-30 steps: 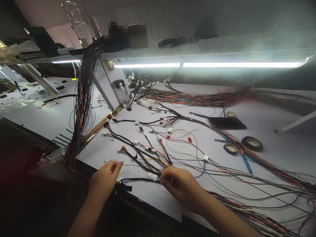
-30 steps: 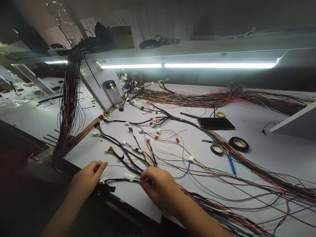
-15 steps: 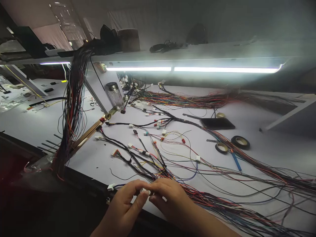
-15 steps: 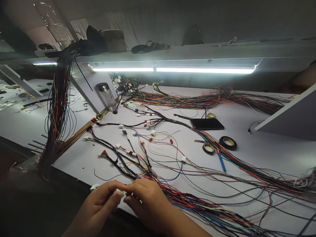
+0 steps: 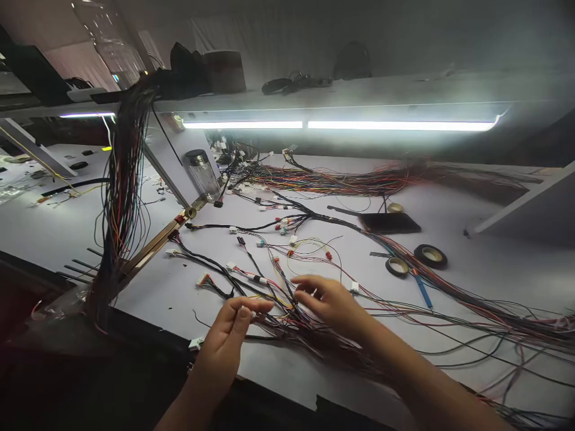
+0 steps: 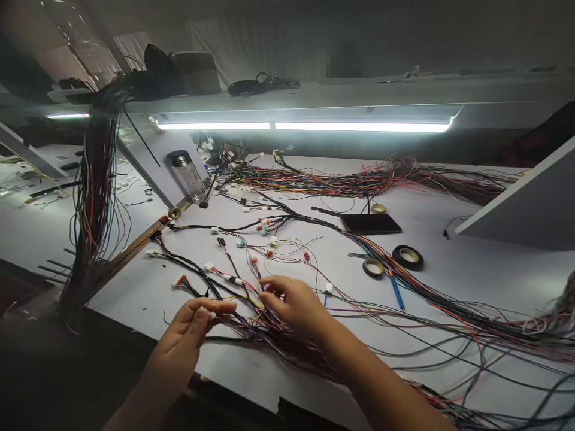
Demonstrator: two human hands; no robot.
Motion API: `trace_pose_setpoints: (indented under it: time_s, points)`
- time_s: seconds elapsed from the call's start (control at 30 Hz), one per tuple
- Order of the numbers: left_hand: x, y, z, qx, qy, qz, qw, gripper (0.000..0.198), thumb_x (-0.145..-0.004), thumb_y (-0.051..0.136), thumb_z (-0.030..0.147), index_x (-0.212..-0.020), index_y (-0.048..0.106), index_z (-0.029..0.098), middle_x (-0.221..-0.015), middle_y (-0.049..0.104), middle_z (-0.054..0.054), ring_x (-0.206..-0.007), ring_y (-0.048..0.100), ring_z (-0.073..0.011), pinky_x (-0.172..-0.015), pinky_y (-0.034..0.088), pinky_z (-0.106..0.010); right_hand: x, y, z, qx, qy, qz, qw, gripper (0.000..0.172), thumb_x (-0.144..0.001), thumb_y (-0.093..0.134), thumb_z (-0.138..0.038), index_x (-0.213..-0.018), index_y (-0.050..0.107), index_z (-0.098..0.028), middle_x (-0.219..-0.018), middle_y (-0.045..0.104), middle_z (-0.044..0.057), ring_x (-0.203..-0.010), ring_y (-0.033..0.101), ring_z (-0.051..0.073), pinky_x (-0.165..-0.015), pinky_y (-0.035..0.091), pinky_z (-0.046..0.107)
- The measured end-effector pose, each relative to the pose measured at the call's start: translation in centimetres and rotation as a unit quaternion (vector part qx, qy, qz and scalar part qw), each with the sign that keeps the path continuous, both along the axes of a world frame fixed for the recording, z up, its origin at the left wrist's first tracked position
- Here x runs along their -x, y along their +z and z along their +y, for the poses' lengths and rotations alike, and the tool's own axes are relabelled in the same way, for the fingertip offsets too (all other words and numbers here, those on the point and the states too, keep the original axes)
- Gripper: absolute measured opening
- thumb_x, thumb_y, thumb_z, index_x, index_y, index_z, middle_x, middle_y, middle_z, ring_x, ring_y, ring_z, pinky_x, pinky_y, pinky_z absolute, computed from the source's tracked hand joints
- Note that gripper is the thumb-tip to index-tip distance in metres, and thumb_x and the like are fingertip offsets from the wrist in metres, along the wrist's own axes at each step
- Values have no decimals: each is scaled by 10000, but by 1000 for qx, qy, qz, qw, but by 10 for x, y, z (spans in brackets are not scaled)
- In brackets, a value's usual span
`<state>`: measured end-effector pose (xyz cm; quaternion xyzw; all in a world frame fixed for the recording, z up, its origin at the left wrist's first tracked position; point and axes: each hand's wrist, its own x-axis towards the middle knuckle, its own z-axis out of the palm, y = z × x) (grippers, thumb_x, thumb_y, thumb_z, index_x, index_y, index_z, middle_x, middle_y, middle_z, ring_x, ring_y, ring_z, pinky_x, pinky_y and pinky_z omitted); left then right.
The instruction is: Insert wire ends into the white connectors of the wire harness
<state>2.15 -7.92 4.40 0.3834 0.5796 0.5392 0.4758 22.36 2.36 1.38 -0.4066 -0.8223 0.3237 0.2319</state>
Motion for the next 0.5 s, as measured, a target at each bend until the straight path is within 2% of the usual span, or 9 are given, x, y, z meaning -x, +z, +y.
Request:
trace_pose_setpoints:
  time_s: [0.07,0.13,0.23,0.33,0.4,0.47,0.5]
  points:
    - [-4,-3,7,46,-2,-130,990,209,-891,573,415,-942,575,212,-867,710,-57,-898,646,-210,-906,447,-372,-3,-1,29,-59,-64,-60,994,206,-918,547,-265,-1076,674,-227,-945,723,16,-807,655,151,-703,506,252]
    - [-6,-6,13,52,-10,-204,977,194,-871,623,362,-972,560,209,-757,669,-15,-813,627,-170,-877,453,-343,1,-5,53,-96,-76,-92,988,176,-907,556,-225,-1020,690,-218,-967,715,32,-858,645,171,-749,490,274]
    - [-10,-9,19,57,-20,-243,968,201,-851,666,283,-1002,559,205,-607,529,55,-622,530,-100,-739,462,-268,17,-10,73,-141,-73,-121,980,215,-910,548,-233,-1091,664,-224,-1064,676,72,-977,599,221,-792,458,312]
    - [-12,-8,26,89,-25,-286,954,206,-839,682,274,-986,567,187,-545,367,96,-454,321,-49,-513,354,-195,32,-6,81,-178,-76,-146,970,296,-961,447,-244,-1216,595,-215,-1185,612,115,-1055,545,247,-811,426,337]
    - [-11,-4,32,109,-29,-363,925,213,-878,620,346,-996,567,178,-591,375,79,-462,307,-53,-485,318,-196,37,-2,86,-190,-66,-160,966,318,-971,416,-234,-1250,570,-222,-1258,575,119,-1107,515,250,-850,401,346]
    - [-9,-1,40,121,-44,-456,881,278,-913,530,427,-1028,559,175,-685,448,36,-550,414,-84,-560,386,-226,38,0,90,-188,-54,-181,964,293,-936,485,-221,-1204,603,-213,-1229,601,125,-1119,511,268,-873,380,359]
    - [-8,1,44,123,-55,-494,859,311,-920,499,454,-1047,552,175,-739,481,12,-612,462,-106,-613,416,-250,38,-1,92,-181,-50,-194,963,260,-908,524,-208,-1142,637,-202,-1155,640,131,-1087,531,277,-859,382,362]
